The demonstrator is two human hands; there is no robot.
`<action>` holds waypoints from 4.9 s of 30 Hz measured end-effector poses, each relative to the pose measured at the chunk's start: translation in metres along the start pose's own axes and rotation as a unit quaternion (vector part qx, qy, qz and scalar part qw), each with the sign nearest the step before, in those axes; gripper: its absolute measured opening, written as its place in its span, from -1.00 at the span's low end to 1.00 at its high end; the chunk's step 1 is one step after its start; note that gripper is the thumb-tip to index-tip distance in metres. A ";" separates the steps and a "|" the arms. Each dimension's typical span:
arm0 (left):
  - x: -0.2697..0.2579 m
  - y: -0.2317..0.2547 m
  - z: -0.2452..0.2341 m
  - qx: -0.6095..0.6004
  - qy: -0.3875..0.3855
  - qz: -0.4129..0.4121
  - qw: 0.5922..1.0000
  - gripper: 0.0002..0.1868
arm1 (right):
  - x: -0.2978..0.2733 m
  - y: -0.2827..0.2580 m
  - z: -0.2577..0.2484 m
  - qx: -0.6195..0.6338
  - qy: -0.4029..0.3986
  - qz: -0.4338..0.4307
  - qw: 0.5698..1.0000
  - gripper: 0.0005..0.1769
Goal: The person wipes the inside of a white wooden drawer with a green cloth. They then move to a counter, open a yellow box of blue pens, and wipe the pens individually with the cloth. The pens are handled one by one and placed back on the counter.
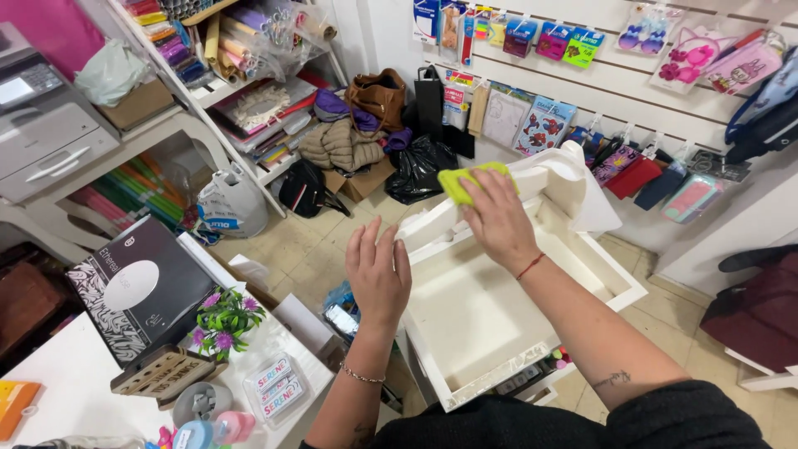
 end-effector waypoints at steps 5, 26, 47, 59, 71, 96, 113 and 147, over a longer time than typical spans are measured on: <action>0.013 0.012 -0.018 0.023 0.002 0.045 0.999 -0.87 | -0.019 0.058 -0.007 0.055 0.024 0.058 0.996 -0.49; 0.016 0.012 -0.021 0.017 0.042 0.074 0.996 -0.86 | -0.066 0.123 0.024 0.130 -0.067 0.317 0.937 -0.33; -0.039 -0.041 0.003 -0.415 -0.018 -0.299 0.859 -0.39 | -0.028 -0.027 0.015 0.271 0.015 0.169 0.947 -0.47; -0.068 -0.010 -0.015 -0.517 -0.055 -0.279 0.807 -0.22 | -0.006 -0.163 0.011 0.299 -0.163 -0.015 0.940 -0.42; -0.119 -0.043 -0.017 -0.637 0.052 -0.457 0.618 -0.17 | -0.078 -0.176 0.006 0.123 -0.166 -0.266 0.941 -0.50; -0.132 0.014 -0.058 -0.480 -0.080 -0.183 0.854 -0.64 | -0.139 -0.178 -0.089 0.261 -0.327 -0.263 0.869 -0.77; -0.140 0.078 -0.016 -0.429 -0.351 -0.065 0.830 -0.52 | -0.261 -0.062 -0.090 0.085 -0.139 -0.105 0.981 -0.86; -0.142 0.174 0.058 -0.111 -0.325 -0.055 0.938 -0.45 | -0.241 0.190 -0.075 0.449 -0.161 0.477 0.738 -0.52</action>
Point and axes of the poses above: each hand's wrist, its own x-axis towards the middle knuckle, its own z-axis out of the palm, y = z × x, the point moved 6 cm from there along x, towards the middle knuckle, and after that the axes turned 5 degrees about -x, right-handed, at the moved point
